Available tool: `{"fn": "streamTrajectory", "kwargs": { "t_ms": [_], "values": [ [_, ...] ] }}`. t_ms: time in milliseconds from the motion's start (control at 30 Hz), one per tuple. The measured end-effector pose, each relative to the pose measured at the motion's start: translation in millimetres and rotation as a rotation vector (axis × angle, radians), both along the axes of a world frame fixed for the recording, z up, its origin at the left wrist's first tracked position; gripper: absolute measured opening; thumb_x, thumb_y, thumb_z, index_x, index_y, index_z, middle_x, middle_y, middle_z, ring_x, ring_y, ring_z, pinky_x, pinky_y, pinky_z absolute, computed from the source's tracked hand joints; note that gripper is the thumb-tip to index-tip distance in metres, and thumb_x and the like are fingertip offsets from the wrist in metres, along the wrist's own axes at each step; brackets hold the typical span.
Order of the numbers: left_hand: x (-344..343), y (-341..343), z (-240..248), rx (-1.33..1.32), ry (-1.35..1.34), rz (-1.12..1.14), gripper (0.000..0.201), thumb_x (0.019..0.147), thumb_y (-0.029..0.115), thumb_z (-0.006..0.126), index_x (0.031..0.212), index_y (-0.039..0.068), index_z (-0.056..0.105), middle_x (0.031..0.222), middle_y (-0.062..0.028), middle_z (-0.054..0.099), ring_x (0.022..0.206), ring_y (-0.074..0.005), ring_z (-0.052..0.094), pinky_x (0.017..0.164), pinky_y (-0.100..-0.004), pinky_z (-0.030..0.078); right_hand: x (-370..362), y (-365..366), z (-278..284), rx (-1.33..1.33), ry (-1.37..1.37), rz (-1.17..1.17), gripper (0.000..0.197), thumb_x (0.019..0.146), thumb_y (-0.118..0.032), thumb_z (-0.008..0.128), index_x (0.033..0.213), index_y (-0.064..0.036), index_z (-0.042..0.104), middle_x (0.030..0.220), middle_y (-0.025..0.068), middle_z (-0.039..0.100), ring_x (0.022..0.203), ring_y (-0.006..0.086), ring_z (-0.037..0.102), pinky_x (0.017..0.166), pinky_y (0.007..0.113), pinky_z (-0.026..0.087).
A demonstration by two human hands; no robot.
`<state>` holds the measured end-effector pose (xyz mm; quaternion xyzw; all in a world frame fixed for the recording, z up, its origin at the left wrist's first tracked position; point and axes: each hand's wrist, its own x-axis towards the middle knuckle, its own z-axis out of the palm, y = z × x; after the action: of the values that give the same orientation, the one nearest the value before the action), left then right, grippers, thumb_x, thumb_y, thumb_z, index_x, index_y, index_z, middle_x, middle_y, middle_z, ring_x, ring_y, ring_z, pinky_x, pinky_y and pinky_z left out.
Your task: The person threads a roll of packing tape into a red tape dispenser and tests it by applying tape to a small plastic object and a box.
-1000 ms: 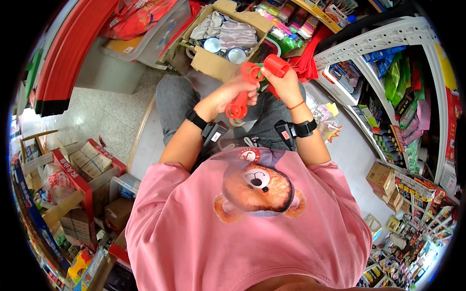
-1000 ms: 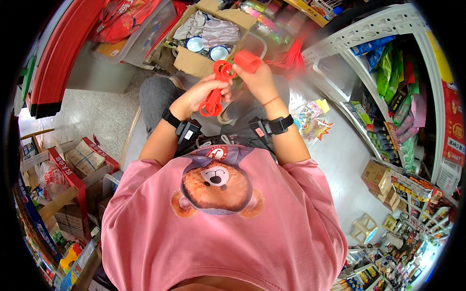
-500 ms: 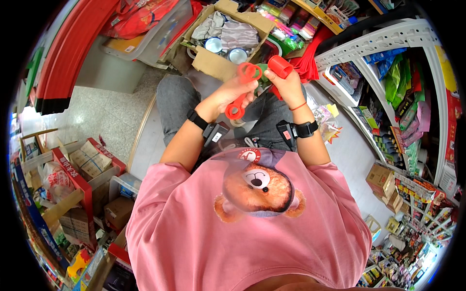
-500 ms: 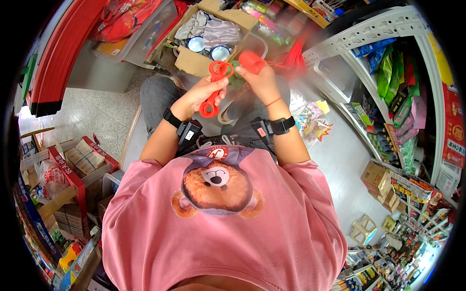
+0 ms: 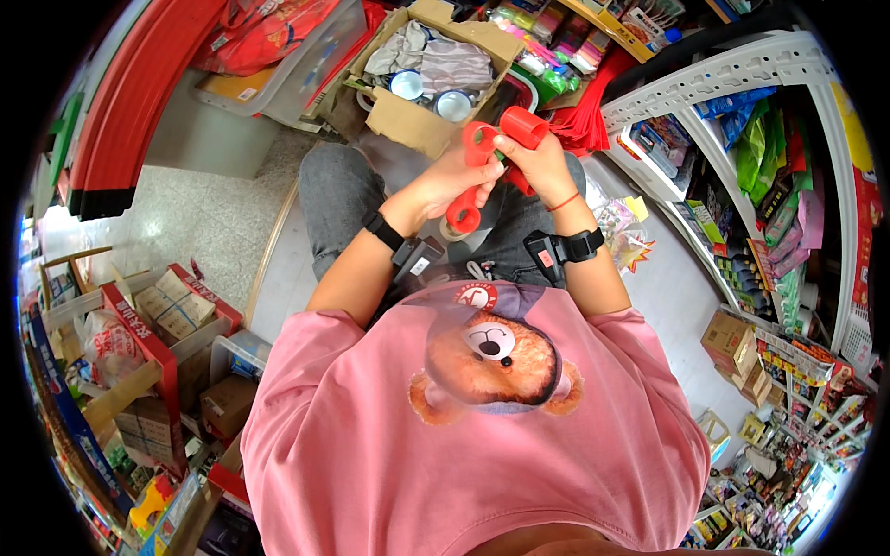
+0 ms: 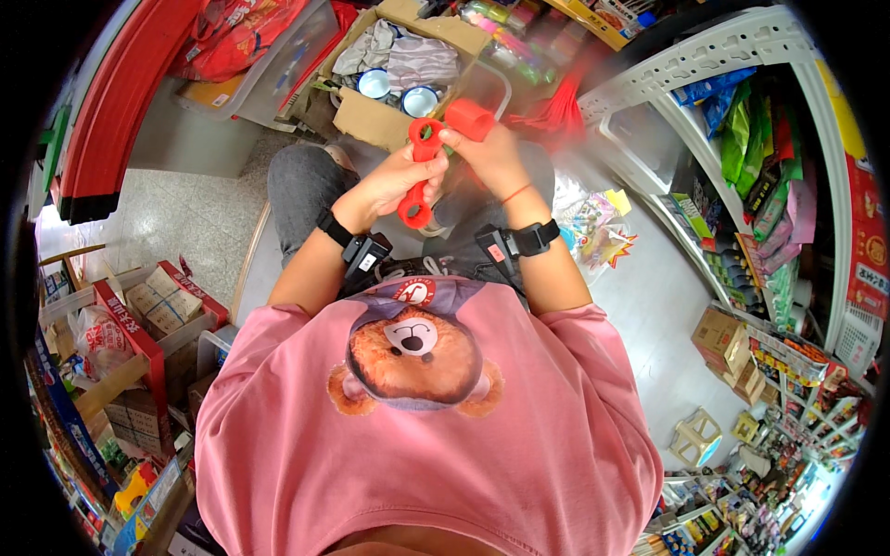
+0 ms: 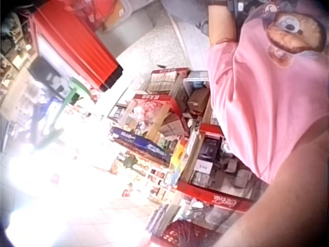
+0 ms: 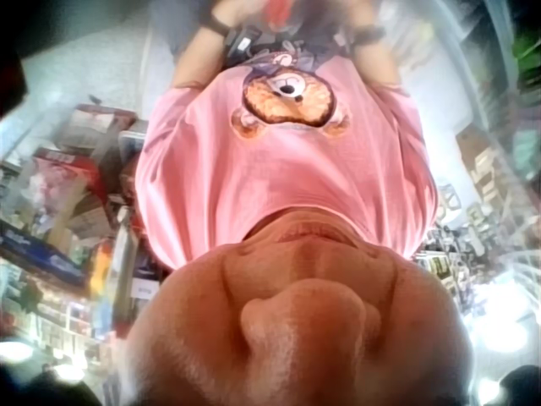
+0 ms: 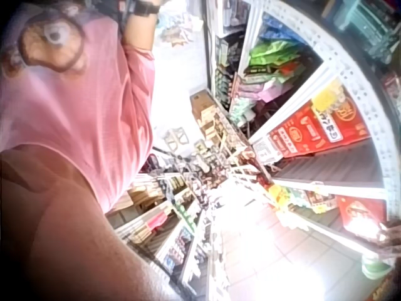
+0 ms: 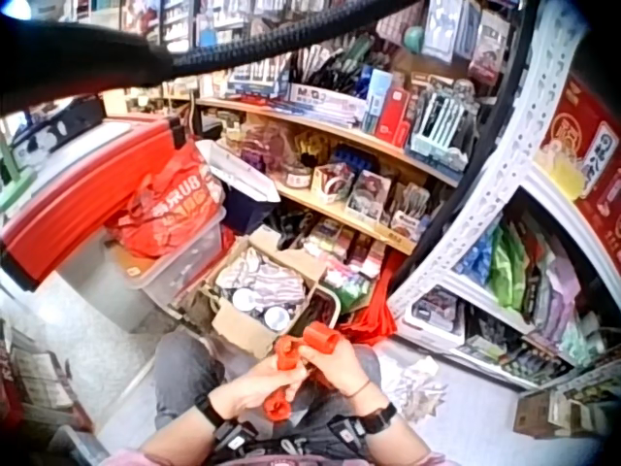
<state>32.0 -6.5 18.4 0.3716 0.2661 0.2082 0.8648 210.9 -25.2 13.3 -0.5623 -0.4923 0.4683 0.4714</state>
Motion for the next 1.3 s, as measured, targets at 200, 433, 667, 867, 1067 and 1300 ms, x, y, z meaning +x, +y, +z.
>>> {"fn": "streamTrajectory", "kwargs": {
  "t_ms": [200,433,667,867,1067,1300],
  "values": [
    [-10.0,9.6,-5.8,-0.041,-0.001,0.165,0.027,0.089,0.030,0.064,0.077,0.013,0.047,0.057,0.0049,0.042,0.045,-0.0038,0.036,0.042,-0.0201,0.028,-1.0,-3.5,2.0,-0.024,0.122,-0.054,0.028,0.083,-0.018,0.070,0.105,-0.0018,0.063,0.098,0.0039,0.065,0.090,0.0120,0.059,0.080,0.029,0.047],
    [-0.8,10.0,-3.0,0.216,0.252,0.176,0.025,0.084,0.025,0.070,0.099,0.006,0.064,0.063,0.0055,0.052,0.047,-0.0022,0.038,0.043,-0.0191,0.029,6.6,-3.8,2.9,-0.197,0.645,-0.116,0.028,0.086,-0.008,0.063,0.111,0.0033,0.058,0.103,0.0090,0.062,0.094,0.0189,0.061,0.082,0.034,0.050],
    [8.4,6.8,-4.7,0.415,0.261,0.155,0.030,0.082,0.027,0.072,0.102,0.004,0.064,0.067,0.0055,0.054,0.052,-0.0028,0.042,0.047,-0.0190,0.032,-4.2,-7.3,10.5,-0.253,0.788,0.020,0.039,0.088,-0.010,0.062,0.122,0.0059,0.052,0.117,0.0139,0.059,0.103,0.0235,0.061,0.087,0.038,0.051],
    [0.8,11.4,-12.6,0.273,0.243,0.128,0.031,0.084,0.028,0.071,0.102,0.004,0.061,0.069,0.0032,0.057,0.053,-0.0034,0.045,0.048,-0.0189,0.035,-1.3,-6.9,12.7,-0.233,0.739,-0.006,0.038,0.088,-0.012,0.062,0.121,0.0055,0.053,0.114,0.0124,0.060,0.102,0.0219,0.061,0.088,0.037,0.050],
    [2.8,7.4,-3.5,0.153,0.161,0.188,0.030,0.084,0.026,0.071,0.102,0.004,0.061,0.072,0.0021,0.058,0.054,-0.0040,0.047,0.049,-0.0189,0.037,-1.0,-5.7,13.5,-0.214,0.722,0.023,0.036,0.088,-0.012,0.063,0.119,0.0046,0.054,0.113,0.0116,0.060,0.102,0.0209,0.060,0.087,0.036,0.050],
    [-1.2,12.8,-1.2,0.111,0.189,0.049,0.027,0.084,0.021,0.070,0.104,0.004,0.061,0.072,0.0022,0.059,0.052,-0.0023,0.044,0.047,-0.0181,0.034,-3.6,-6.7,3.2,-0.193,0.697,0.018,0.034,0.086,-0.010,0.065,0.116,0.0025,0.054,0.109,0.0095,0.060,0.096,0.0188,0.060,0.084,0.035,0.051]
  ]
}}
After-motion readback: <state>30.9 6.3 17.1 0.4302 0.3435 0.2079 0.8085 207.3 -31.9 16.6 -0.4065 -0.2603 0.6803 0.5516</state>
